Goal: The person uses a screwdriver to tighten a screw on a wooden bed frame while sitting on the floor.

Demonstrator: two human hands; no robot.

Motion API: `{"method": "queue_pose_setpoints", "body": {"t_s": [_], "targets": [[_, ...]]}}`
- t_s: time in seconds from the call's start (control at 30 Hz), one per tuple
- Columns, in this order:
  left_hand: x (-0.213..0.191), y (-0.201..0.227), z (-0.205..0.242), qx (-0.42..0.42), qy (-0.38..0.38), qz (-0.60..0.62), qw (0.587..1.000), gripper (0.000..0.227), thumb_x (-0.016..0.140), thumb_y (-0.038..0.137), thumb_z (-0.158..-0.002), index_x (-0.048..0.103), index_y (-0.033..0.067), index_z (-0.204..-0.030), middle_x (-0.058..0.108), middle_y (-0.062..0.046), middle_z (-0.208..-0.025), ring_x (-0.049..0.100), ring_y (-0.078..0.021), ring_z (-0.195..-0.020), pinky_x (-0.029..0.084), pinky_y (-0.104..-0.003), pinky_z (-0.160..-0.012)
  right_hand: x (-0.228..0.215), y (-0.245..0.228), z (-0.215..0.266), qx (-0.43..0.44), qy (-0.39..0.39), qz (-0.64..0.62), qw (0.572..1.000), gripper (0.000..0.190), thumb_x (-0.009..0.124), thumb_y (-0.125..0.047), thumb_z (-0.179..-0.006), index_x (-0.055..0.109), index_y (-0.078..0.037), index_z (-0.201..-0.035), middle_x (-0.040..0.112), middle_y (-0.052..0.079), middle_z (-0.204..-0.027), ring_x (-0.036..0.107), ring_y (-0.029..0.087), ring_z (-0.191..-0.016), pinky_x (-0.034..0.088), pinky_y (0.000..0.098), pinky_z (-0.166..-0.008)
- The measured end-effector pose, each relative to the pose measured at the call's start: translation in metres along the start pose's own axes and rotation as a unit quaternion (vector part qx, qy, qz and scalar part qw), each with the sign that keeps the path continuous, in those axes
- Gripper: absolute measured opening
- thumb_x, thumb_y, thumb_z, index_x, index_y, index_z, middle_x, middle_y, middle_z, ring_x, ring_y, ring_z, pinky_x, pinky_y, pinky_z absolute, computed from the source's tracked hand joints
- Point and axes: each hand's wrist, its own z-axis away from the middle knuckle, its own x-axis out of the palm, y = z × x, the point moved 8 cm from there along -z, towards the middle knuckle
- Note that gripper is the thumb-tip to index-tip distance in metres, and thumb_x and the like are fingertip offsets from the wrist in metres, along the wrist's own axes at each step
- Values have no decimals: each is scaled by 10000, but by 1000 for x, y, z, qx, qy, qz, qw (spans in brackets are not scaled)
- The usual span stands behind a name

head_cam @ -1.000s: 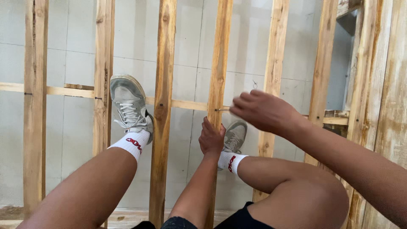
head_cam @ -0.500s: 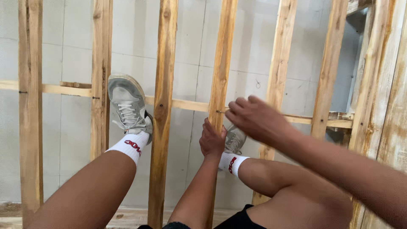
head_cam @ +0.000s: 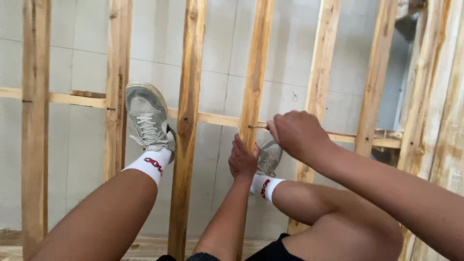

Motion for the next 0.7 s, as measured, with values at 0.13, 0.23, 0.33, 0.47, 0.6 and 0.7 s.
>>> {"method": "queue_pose_setpoints", "body": {"t_s": [0.13, 0.23, 0.33, 0.47, 0.6, 0.7], "targets": [[-1, 1, 2, -7, -32, 1, 999, 712, 655, 461, -922, 405, 32, -1433, 615, -110, -1036, 742, -300, -887, 627, -457, -666, 3, -35, 16, -166, -25, 121, 978, 273, 436, -156, -1073, 670, -83, -953, 708, 144, -785, 752, 291, -705, 617, 402, -619], [-4, 2, 3, -12, -7, 14, 1000, 734, 651, 487, -908, 427, 26, -1433, 626, -117, -1041, 741, -322, -883, 626, -482, -669, -8, -41, 29, -289, -14, 252, 923, 112, 589, -84, -1005, 696, -117, -1011, 726, 75, -916, 726, 223, -809, 574, 304, -691], [-6, 2, 2, -5, -4, 11, 1000, 728, 649, 494, -907, 446, 15, -1417, 637, -128, -1037, 745, -321, -870, 628, -477, -662, -10, -41, 39, -383, 44, 330, 861, 111, 681, -95, -946, 698, -140, -1047, 700, 54, -953, 669, 226, -842, 537, 332, -748], [-5, 2, 1, -9, -16, 9, 1000, 726, 652, 490, -913, 426, 24, -1422, 626, -129, -1038, 740, -325, -888, 626, -479, -674, -5, -45, 46, -433, 17, 324, 841, 104, 668, -72, -962, 696, -110, -1054, 701, 70, -944, 669, 223, -869, 533, 320, -767], [-3, 1, 2, -9, 0, 4, 1000, 743, 645, 504, -909, 433, 27, -1438, 644, -119, -1087, 748, -304, -905, 629, -457, -681, -19, -8, 11, -91, -50, 22, 994, 208, 497, -218, -1065, 663, -104, -1012, 679, 113, -795, 727, 320, -739, 608, 451, -686], [-2, 0, 4, -6, 13, -11, 1000, 751, 661, 508, -897, 448, 31, -1437, 638, -111, -1064, 746, -290, -893, 631, -444, -677, -8, 26, -6, 82, -52, -112, 989, 403, 499, -340, -1024, 730, -76, -826, 692, 150, -688, 733, 347, -647, 590, 427, -569]]}}
